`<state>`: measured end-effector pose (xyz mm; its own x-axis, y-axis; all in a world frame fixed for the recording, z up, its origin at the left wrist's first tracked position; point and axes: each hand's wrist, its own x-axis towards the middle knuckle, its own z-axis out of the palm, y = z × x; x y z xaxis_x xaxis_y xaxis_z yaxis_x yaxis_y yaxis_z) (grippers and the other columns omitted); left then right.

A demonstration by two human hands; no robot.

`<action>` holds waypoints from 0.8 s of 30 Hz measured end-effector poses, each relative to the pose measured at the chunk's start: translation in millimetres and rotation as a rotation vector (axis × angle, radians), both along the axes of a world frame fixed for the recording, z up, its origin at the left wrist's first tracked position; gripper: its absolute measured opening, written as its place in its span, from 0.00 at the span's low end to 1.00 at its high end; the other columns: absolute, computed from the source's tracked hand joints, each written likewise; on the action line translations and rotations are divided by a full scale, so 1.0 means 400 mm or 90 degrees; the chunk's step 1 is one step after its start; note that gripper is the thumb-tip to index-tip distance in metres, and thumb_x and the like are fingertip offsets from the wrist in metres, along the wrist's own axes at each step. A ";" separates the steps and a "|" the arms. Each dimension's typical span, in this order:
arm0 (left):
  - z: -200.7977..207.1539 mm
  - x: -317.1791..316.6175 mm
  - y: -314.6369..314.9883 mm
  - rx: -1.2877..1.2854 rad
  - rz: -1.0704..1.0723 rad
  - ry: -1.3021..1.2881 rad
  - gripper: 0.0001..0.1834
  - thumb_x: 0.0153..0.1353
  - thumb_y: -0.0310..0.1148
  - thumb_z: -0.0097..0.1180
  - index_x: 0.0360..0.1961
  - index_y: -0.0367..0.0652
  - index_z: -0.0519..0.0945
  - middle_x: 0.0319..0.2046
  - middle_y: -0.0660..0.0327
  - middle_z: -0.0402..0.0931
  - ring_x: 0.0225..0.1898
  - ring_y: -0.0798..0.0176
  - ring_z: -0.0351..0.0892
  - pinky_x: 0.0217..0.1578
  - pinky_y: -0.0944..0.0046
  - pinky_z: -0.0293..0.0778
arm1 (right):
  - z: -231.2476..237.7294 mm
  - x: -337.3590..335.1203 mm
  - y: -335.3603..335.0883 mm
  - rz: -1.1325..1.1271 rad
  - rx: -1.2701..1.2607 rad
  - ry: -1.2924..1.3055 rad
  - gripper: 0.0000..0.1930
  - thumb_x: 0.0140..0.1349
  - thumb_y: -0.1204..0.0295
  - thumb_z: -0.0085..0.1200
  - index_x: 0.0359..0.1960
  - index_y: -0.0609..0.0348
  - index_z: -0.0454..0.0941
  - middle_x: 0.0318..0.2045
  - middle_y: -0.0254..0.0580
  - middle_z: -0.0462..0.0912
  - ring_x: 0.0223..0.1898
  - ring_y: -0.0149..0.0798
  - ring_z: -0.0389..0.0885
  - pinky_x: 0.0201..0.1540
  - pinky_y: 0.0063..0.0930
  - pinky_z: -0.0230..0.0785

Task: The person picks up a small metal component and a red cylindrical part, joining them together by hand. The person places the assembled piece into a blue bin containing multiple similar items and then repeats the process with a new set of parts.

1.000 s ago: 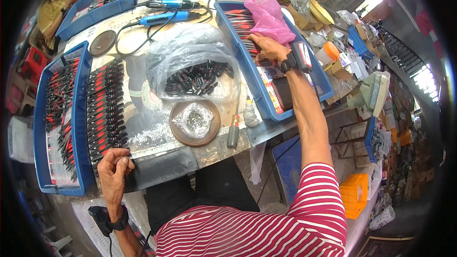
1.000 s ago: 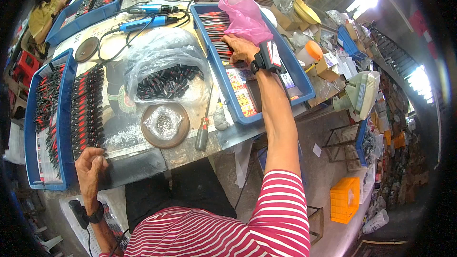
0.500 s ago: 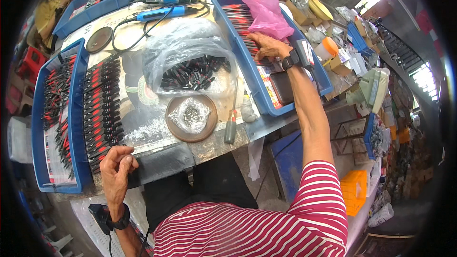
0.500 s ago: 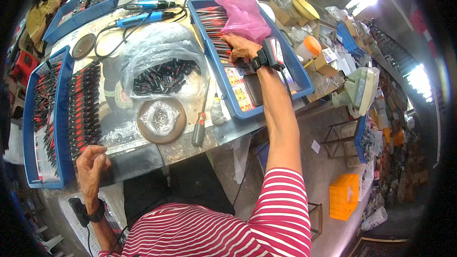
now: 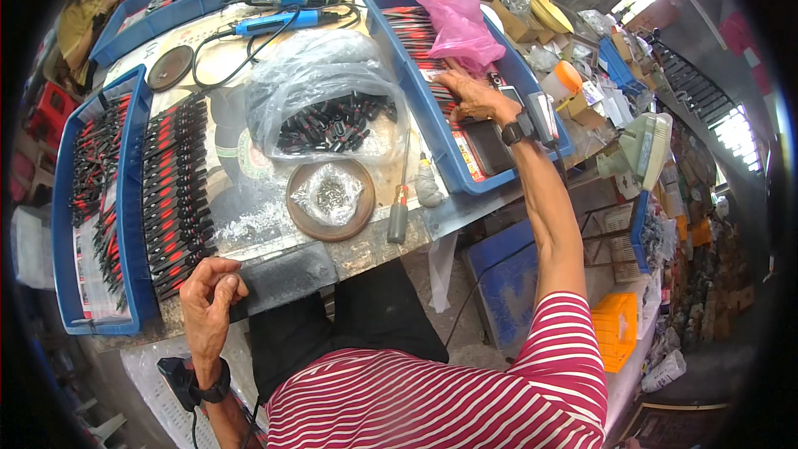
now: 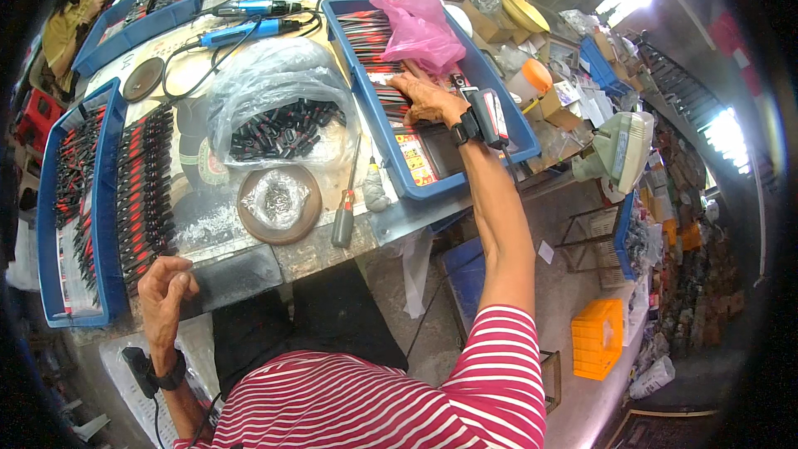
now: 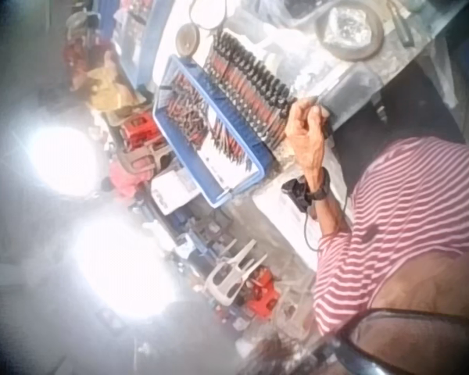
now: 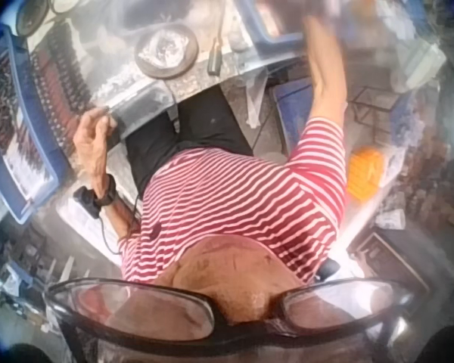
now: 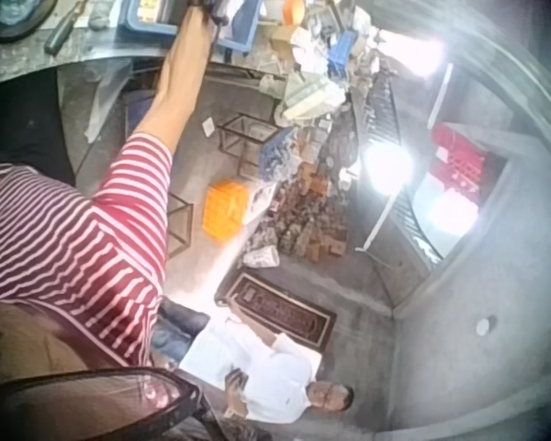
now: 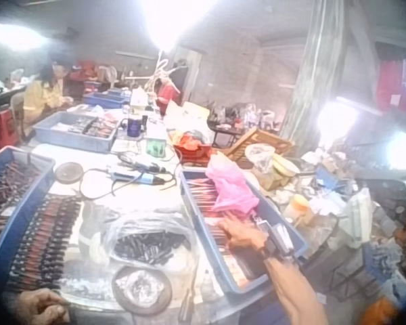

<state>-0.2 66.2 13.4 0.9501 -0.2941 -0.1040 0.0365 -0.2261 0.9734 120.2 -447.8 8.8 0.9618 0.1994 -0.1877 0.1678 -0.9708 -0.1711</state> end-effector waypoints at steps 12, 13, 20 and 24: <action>-0.002 -0.010 -0.002 -0.016 -0.012 0.019 0.06 0.62 0.24 0.49 0.39 0.34 0.76 0.22 0.65 0.74 0.24 0.76 0.70 0.28 0.75 0.67 | 0.020 -0.053 0.013 -0.033 0.131 -0.038 0.42 0.40 0.65 0.65 0.62 0.54 0.65 0.66 0.50 0.57 0.71 0.48 0.40 0.70 0.41 0.41; -0.003 -0.010 -0.004 -0.023 -0.012 0.025 0.06 0.62 0.24 0.49 0.39 0.34 0.76 0.22 0.65 0.74 0.24 0.76 0.70 0.28 0.75 0.67 | 0.017 -0.055 0.010 -0.041 0.147 -0.034 0.41 0.41 0.63 0.64 0.62 0.53 0.65 0.66 0.50 0.56 0.71 0.48 0.41 0.70 0.41 0.40; -0.002 -0.014 -0.007 -0.020 -0.013 0.028 0.07 0.62 0.24 0.48 0.39 0.34 0.76 0.22 0.65 0.74 0.25 0.76 0.70 0.28 0.76 0.67 | -0.005 -0.070 0.008 -0.027 0.185 -0.140 0.26 0.54 0.68 0.54 0.57 0.58 0.70 0.61 0.54 0.64 0.68 0.49 0.52 0.68 0.37 0.47; 0.001 -0.017 -0.006 -0.015 -0.006 0.027 0.07 0.62 0.23 0.48 0.39 0.34 0.76 0.22 0.65 0.74 0.25 0.76 0.70 0.28 0.76 0.67 | -0.007 -0.079 0.018 -0.048 0.183 -0.216 0.16 0.58 0.77 0.47 0.49 0.63 0.76 0.49 0.57 0.75 0.55 0.53 0.70 0.57 0.37 0.61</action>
<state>-7.2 63.9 13.8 0.9421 -0.3060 -0.1375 0.0761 -0.2041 0.9760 88.7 -440.8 5.8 0.9730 0.1249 0.1942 0.1923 -0.9037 -0.3825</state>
